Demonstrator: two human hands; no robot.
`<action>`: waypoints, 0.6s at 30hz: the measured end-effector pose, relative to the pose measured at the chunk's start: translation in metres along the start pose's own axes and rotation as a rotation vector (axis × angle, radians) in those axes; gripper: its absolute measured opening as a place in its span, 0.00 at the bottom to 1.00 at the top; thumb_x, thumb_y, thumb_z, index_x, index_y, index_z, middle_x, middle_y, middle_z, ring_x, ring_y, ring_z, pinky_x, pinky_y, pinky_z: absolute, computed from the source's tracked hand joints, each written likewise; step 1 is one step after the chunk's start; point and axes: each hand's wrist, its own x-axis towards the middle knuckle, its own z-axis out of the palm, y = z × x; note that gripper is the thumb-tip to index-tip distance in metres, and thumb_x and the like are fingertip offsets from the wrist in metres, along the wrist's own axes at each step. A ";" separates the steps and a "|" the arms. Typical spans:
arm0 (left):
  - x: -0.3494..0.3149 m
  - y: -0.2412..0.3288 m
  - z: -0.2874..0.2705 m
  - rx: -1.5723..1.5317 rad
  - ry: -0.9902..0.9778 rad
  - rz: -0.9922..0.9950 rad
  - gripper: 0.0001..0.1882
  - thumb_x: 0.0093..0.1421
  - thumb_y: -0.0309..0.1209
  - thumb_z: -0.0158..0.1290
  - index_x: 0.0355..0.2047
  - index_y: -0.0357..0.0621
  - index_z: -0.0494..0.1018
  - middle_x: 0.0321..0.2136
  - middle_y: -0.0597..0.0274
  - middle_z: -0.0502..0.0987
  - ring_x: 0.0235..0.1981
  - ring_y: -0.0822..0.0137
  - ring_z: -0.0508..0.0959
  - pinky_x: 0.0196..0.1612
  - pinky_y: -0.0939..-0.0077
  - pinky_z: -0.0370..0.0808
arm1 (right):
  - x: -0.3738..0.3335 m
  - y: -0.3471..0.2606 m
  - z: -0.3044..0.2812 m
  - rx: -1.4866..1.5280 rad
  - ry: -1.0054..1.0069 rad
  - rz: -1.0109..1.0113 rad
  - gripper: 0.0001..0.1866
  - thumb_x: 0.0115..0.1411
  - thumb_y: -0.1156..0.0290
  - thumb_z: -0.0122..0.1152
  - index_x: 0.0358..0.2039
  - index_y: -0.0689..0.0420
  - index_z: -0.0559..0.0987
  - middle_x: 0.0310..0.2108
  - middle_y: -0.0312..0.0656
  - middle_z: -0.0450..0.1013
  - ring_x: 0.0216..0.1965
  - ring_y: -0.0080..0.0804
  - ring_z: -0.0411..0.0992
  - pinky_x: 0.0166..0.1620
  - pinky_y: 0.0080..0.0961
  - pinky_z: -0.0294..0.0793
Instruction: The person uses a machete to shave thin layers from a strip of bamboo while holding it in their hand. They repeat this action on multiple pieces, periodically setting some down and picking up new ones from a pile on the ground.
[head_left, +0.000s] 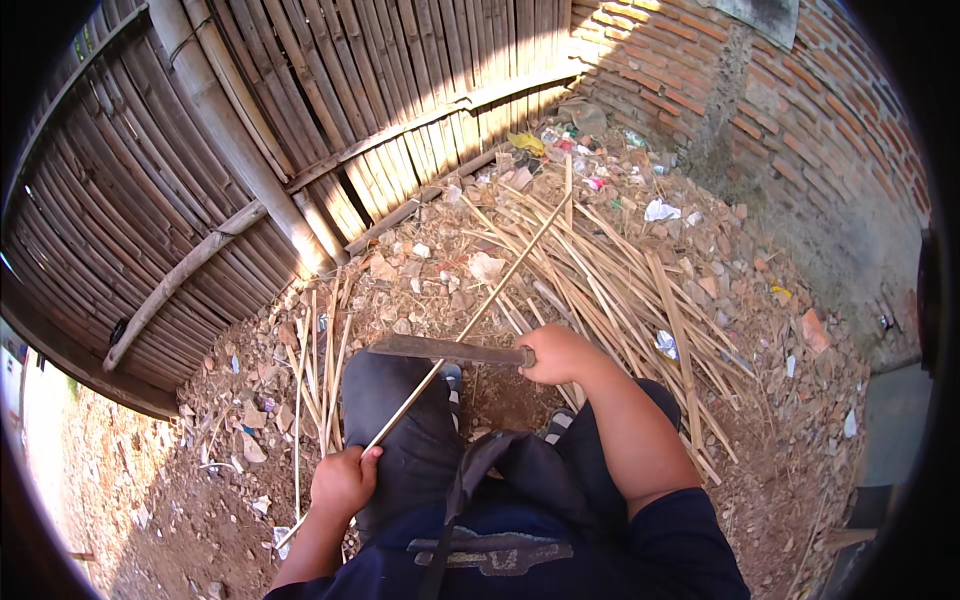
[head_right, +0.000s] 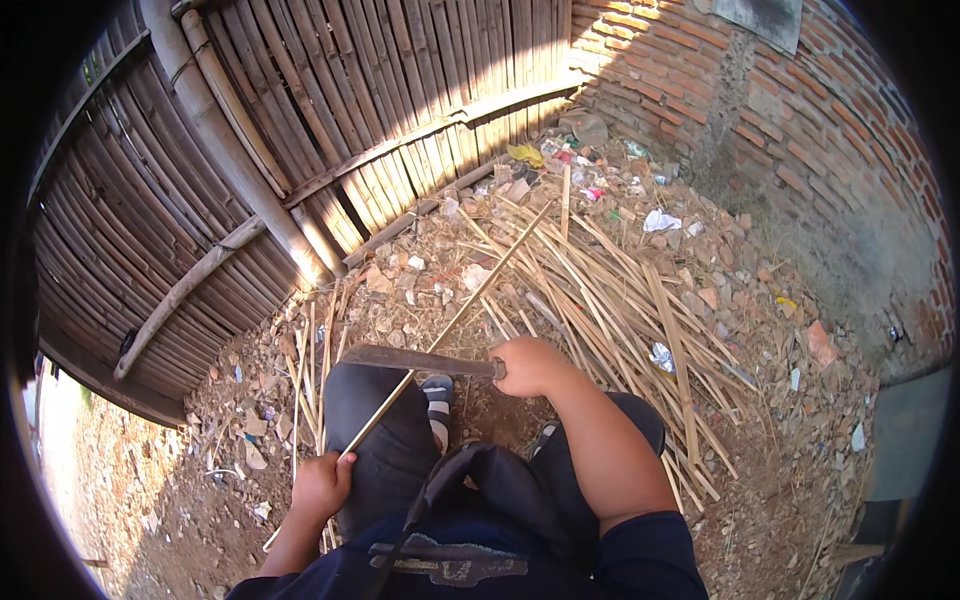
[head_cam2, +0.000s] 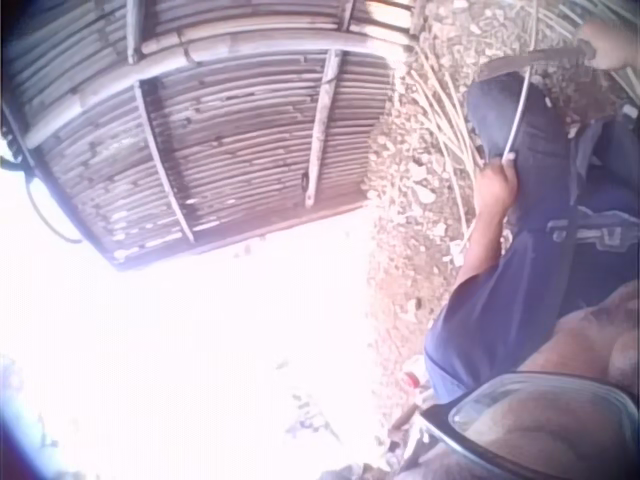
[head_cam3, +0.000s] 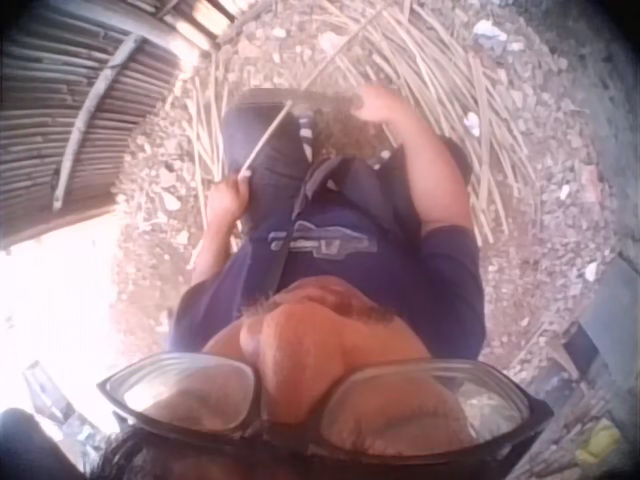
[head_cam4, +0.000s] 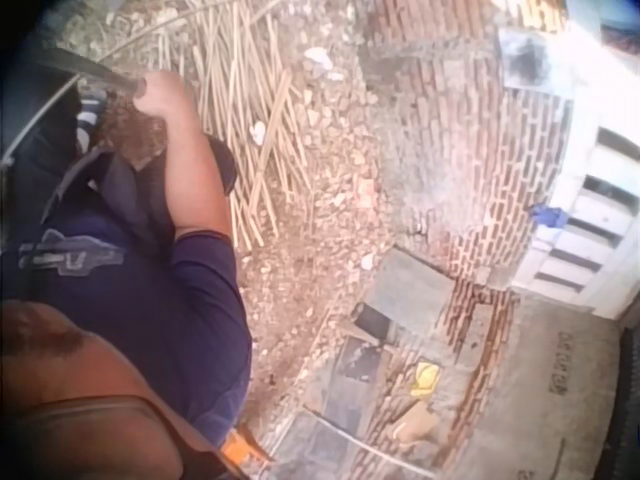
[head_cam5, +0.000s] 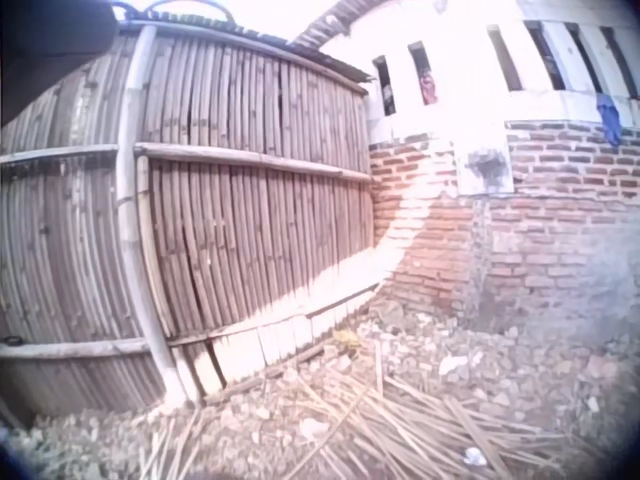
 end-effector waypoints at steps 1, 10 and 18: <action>0.000 0.000 0.001 0.001 -0.002 0.003 0.24 0.69 0.47 0.54 0.22 0.41 0.75 0.19 0.41 0.78 0.24 0.36 0.80 0.29 0.43 0.76 | 0.001 0.009 0.000 0.028 0.034 0.026 0.18 0.53 0.61 0.69 0.44 0.53 0.86 0.36 0.53 0.82 0.42 0.54 0.80 0.46 0.44 0.79; 0.002 0.001 0.000 0.000 0.000 0.004 0.24 0.69 0.47 0.53 0.22 0.40 0.75 0.20 0.41 0.78 0.24 0.35 0.80 0.30 0.42 0.76 | -0.002 0.020 -0.003 0.096 0.120 0.156 0.18 0.53 0.61 0.69 0.43 0.55 0.85 0.37 0.55 0.81 0.42 0.54 0.80 0.48 0.44 0.79; 0.001 0.004 -0.004 -0.034 0.004 -0.013 0.26 0.69 0.47 0.53 0.21 0.39 0.75 0.18 0.39 0.77 0.24 0.35 0.79 0.30 0.42 0.75 | -0.004 0.006 -0.009 0.067 0.017 0.181 0.22 0.55 0.60 0.69 0.49 0.55 0.84 0.40 0.55 0.81 0.44 0.53 0.80 0.50 0.43 0.78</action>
